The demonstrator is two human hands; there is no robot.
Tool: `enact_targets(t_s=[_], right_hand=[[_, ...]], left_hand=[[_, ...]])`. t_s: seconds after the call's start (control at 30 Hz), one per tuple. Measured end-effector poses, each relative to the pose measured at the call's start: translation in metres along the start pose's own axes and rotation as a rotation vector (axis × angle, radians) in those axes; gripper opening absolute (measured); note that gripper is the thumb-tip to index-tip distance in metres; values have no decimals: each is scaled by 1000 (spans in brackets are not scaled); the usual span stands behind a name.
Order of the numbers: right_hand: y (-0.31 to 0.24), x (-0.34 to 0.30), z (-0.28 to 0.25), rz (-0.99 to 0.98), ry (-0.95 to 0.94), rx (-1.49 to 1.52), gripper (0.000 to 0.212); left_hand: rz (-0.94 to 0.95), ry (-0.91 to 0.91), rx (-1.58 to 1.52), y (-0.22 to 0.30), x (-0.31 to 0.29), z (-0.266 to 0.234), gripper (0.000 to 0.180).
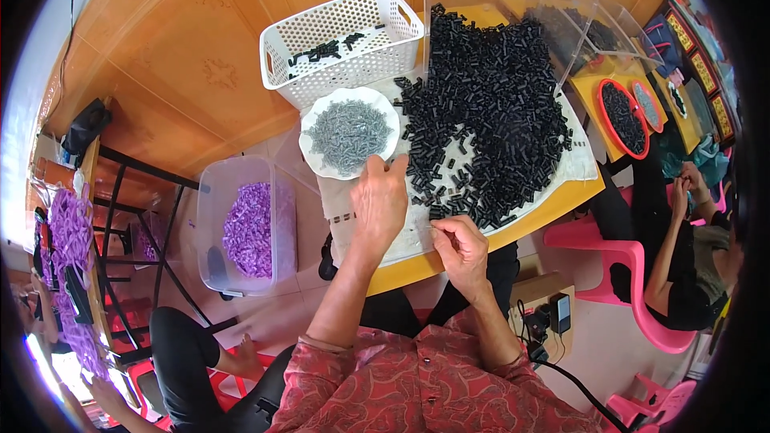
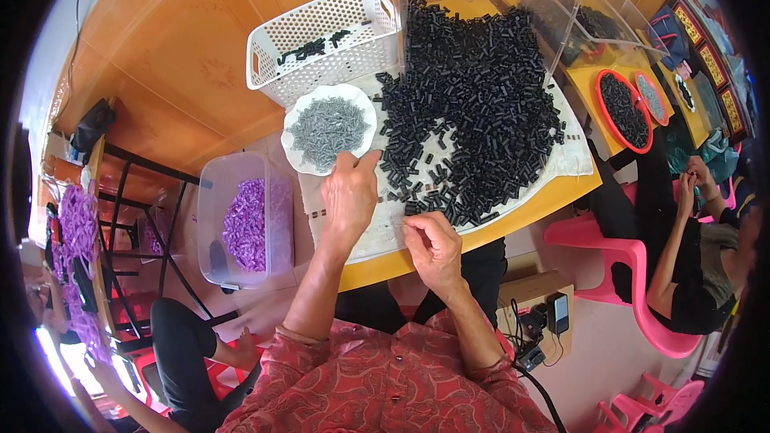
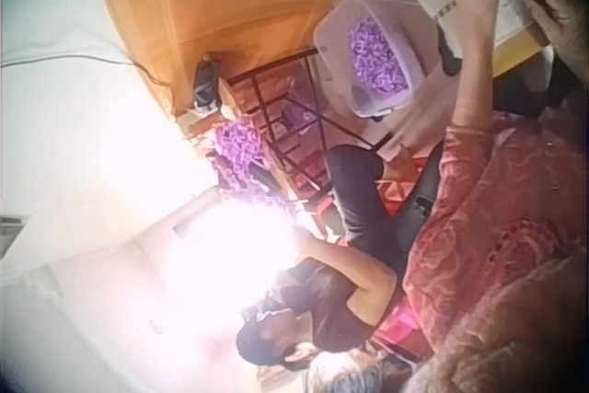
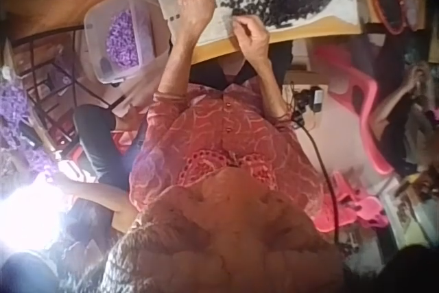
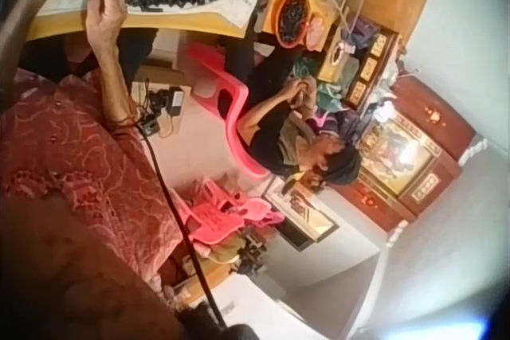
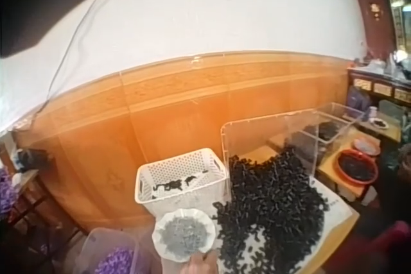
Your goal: Assembling small black plastic parts with silver metal sliders by hand.
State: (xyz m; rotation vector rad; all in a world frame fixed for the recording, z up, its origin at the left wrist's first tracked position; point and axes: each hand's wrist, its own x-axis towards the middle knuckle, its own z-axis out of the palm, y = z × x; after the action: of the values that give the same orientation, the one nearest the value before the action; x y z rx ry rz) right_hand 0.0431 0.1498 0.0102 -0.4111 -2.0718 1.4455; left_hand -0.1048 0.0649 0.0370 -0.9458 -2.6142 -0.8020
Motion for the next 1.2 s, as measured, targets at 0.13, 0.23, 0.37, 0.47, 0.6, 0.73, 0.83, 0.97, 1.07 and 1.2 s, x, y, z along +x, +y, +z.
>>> enact_targets(t_s=[0.13, 0.23, 0.37, 0.47, 0.6, 0.73, 0.83, 0.97, 1.07, 1.2], right_hand=[[-2, 0, 1, -3, -5, -33, 11], [-2, 0, 1, 3, -8, -33, 11], [-1, -2, 0, 5, -4, -26, 12], [2, -5, -2, 39, 9, 53, 13], [0, -6, -5, 90, 22, 227, 13], [-15, -1, -4, 119, 55, 400, 15], [-20, 0, -1, 168, 79, 449, 15], [-20, -4, 3, 138, 77, 471, 15], [-20, -6, 3, 108, 68, 432, 15], [-26, -8, 3, 112, 43, 448, 15]], left_hand=[[104, -136, 235, -6, 13, 7, 14], [133, -167, 320, -6, 14, 10, 13], [156, -121, 287, -10, 10, 11, 15], [43, -27, -229, -19, -4, 13, 17], [-499, -289, -1255, -6, -32, -5, 19], [-514, -260, -1431, 4, -57, -13, 20], [-503, -231, -1471, 9, -72, -11, 20], [-492, -229, -1556, 12, -84, -7, 19], [-502, -251, -1578, 13, -88, -10, 19], [-501, -266, -1555, 15, -91, -15, 21]])
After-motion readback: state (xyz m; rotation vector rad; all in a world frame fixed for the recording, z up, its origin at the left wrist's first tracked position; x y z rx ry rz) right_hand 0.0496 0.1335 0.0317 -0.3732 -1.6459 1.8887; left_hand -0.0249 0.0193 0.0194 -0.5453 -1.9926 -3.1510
